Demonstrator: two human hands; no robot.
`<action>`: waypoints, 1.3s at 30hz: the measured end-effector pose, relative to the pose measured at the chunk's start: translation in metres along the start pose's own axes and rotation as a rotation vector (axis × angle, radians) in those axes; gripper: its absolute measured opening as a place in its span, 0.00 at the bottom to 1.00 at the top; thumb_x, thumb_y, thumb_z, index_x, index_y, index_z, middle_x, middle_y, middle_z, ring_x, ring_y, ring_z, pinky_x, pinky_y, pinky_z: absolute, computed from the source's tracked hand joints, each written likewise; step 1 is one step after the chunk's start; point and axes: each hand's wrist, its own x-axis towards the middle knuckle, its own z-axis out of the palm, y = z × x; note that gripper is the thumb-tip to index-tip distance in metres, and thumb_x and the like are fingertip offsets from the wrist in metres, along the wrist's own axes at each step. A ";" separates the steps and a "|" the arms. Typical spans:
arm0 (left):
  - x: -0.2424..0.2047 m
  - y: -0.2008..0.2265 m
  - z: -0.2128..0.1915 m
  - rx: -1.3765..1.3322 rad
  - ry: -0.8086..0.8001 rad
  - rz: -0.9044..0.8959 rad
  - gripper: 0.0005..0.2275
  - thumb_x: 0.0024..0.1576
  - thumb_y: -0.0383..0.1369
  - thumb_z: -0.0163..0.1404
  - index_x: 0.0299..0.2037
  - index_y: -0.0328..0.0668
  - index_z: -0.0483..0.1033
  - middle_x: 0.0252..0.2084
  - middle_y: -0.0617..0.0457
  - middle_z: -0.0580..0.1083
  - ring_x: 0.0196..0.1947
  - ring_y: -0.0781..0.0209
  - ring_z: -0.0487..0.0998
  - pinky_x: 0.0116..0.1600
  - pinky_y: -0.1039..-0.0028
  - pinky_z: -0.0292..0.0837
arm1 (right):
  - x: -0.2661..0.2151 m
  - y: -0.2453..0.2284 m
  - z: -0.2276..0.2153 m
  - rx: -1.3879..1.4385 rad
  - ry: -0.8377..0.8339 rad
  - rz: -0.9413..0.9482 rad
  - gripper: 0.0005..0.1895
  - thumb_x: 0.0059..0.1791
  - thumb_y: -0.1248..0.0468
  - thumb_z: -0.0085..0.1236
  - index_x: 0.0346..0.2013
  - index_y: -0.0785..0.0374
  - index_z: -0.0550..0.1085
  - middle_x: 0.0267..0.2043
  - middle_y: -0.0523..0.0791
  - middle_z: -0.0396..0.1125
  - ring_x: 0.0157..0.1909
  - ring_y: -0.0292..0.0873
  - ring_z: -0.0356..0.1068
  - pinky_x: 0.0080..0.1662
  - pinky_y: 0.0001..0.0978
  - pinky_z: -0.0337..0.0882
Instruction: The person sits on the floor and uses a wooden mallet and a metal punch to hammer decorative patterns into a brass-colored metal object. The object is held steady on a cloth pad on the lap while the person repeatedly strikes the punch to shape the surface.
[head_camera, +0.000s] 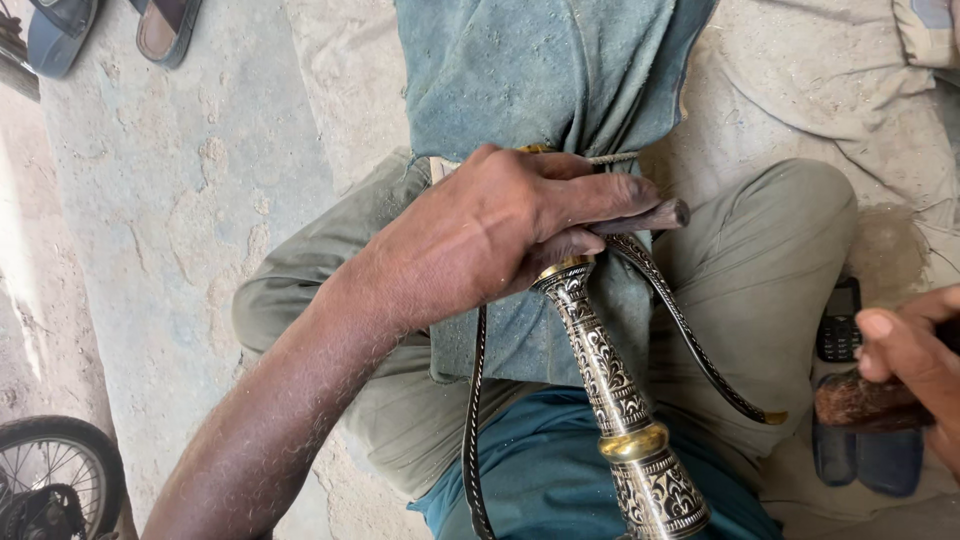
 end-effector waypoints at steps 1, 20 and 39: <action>0.001 -0.001 -0.001 0.006 -0.004 0.001 0.17 0.64 0.36 0.54 0.63 0.47 0.73 0.55 0.53 0.80 0.53 0.51 0.83 0.62 0.62 0.80 | 0.000 0.002 0.002 -0.006 -0.003 -0.032 0.18 0.52 0.59 0.60 0.47 0.68 0.68 0.36 0.50 0.68 0.37 0.45 0.73 0.43 0.39 0.74; -0.037 0.028 0.024 -0.112 0.382 -0.453 0.14 0.63 0.30 0.58 0.53 0.36 0.68 0.38 0.51 0.77 0.38 0.62 0.84 0.43 0.73 0.83 | -0.004 -0.026 -0.026 -0.087 0.153 -0.395 0.18 0.48 0.65 0.64 0.46 0.64 0.65 0.31 0.42 0.67 0.35 0.37 0.74 0.42 0.32 0.77; -0.035 0.023 0.028 0.029 0.326 -0.274 0.17 0.64 0.30 0.58 0.60 0.39 0.71 0.47 0.46 0.77 0.44 0.53 0.83 0.46 0.68 0.81 | -0.031 -0.207 -0.037 -0.336 0.259 -0.501 0.40 0.42 0.77 0.61 0.70 0.62 0.67 0.50 0.54 0.73 0.44 0.46 0.78 0.42 0.35 0.78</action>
